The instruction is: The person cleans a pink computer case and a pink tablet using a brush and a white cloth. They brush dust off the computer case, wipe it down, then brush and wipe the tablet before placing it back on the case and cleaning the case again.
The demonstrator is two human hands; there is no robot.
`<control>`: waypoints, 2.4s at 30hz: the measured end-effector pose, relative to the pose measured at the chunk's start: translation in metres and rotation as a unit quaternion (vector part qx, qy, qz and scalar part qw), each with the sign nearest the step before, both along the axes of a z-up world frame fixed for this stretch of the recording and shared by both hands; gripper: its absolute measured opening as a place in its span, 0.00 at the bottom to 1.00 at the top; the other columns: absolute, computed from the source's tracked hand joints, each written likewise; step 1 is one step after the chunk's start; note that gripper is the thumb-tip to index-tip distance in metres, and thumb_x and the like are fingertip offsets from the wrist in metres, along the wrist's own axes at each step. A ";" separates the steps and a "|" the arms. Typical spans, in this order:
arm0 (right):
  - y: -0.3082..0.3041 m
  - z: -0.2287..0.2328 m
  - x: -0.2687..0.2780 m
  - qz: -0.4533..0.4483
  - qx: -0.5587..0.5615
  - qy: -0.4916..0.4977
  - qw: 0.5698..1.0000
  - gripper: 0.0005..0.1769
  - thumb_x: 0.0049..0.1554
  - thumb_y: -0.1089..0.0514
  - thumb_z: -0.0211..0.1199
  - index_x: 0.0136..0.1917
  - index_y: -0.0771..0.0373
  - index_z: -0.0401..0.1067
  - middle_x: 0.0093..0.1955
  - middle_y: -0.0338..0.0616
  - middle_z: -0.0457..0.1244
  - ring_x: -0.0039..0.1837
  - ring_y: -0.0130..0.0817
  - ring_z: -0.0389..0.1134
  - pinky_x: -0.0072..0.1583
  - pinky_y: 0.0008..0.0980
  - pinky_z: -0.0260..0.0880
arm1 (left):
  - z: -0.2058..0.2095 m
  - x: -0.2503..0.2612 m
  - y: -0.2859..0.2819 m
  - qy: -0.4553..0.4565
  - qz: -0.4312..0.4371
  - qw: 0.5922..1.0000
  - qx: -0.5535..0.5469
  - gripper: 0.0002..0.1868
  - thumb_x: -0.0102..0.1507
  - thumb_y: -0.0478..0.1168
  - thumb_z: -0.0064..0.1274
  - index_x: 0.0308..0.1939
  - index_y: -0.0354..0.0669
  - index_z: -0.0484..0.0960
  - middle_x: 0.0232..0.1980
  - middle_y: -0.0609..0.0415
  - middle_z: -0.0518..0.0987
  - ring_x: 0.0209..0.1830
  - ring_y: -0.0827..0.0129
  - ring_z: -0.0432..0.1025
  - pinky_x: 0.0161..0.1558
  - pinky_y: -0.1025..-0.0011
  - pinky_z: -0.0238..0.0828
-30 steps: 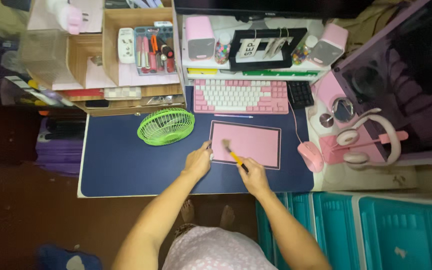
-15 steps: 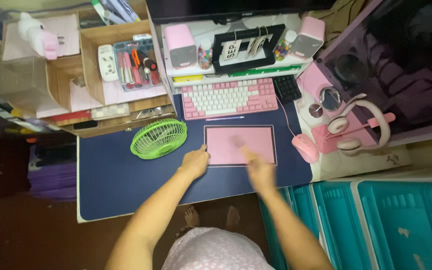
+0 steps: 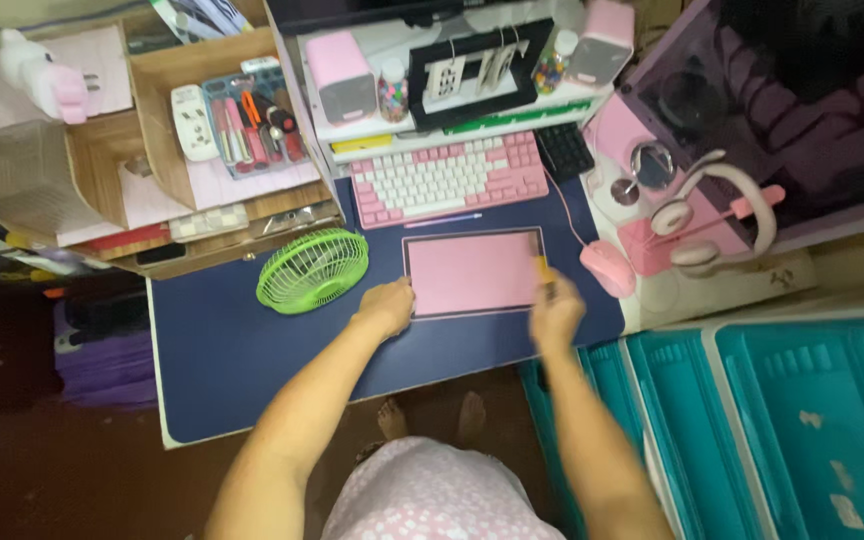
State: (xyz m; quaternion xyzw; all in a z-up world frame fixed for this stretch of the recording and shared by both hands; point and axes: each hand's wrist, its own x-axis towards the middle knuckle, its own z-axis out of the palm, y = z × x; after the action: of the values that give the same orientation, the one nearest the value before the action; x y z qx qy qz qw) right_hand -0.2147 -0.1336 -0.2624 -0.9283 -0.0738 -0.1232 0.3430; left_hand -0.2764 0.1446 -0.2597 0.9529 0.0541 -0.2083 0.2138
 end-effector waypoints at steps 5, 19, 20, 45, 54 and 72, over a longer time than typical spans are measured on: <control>0.022 -0.003 -0.033 0.084 -0.039 0.075 0.993 0.10 0.57 0.61 0.62 0.52 0.65 0.77 0.40 0.58 0.69 0.43 0.53 0.72 0.47 0.48 0.72 | 0.004 0.003 -0.002 0.004 -0.019 1.000 0.018 0.18 0.61 0.35 0.52 0.55 0.36 0.78 0.55 0.40 0.81 0.53 0.46 0.77 0.53 0.53 0.74; 0.013 -0.013 -0.086 0.162 -0.040 -0.026 0.986 0.10 0.56 0.58 0.65 0.38 0.65 0.71 0.34 0.57 0.66 0.38 0.55 0.67 0.43 0.52 0.66 | 0.023 -0.015 -0.003 0.041 -0.048 0.998 0.013 0.23 0.56 0.28 0.54 0.55 0.47 0.84 0.79 0.55 0.61 0.62 0.50 0.73 0.61 0.56 0.71; 0.014 -0.011 -0.085 0.151 -0.037 -0.021 0.988 0.11 0.55 0.57 0.65 0.37 0.66 0.71 0.34 0.55 0.66 0.37 0.53 0.67 0.42 0.51 0.66 | 0.023 -0.013 -0.002 0.032 -0.040 0.999 0.011 0.24 0.56 0.29 0.54 0.57 0.47 0.82 0.78 0.54 0.62 0.62 0.50 0.73 0.61 0.56 0.70; 0.000 -0.002 -0.109 0.049 0.017 0.027 0.998 0.13 0.58 0.61 0.63 0.54 0.67 0.76 0.39 0.55 0.67 0.40 0.50 0.67 0.44 0.48 0.67 | 0.017 -0.018 0.004 0.044 -0.011 0.999 -0.028 0.23 0.55 0.30 0.57 0.55 0.47 0.84 0.81 0.50 0.55 0.63 0.47 0.72 0.60 0.56 0.71; 0.011 -0.013 -0.133 0.131 -0.051 -0.042 0.989 0.10 0.56 0.60 0.63 0.51 0.68 0.74 0.40 0.55 0.67 0.42 0.55 0.68 0.46 0.51 0.67 | 0.017 -0.018 0.008 0.059 -0.051 0.997 -0.008 0.27 0.57 0.28 0.55 0.60 0.51 0.82 0.82 0.55 0.56 0.68 0.51 0.70 0.63 0.57 0.70; 0.024 -0.003 -0.079 0.098 -0.033 -0.070 0.992 0.12 0.59 0.67 0.62 0.56 0.62 0.75 0.38 0.51 0.65 0.40 0.51 0.65 0.44 0.51 0.63 | 0.038 -0.039 0.015 0.131 -0.024 0.991 -0.023 0.35 0.61 0.29 0.49 0.71 0.61 0.71 0.84 0.62 0.46 0.76 0.55 0.60 0.71 0.58 0.60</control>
State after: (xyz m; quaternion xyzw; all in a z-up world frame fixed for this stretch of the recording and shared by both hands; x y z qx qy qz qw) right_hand -0.2937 -0.1100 -0.2651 -0.9166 -0.1920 -0.1517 0.3163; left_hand -0.3154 0.1592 -0.2217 0.9131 0.0543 -0.3374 0.2221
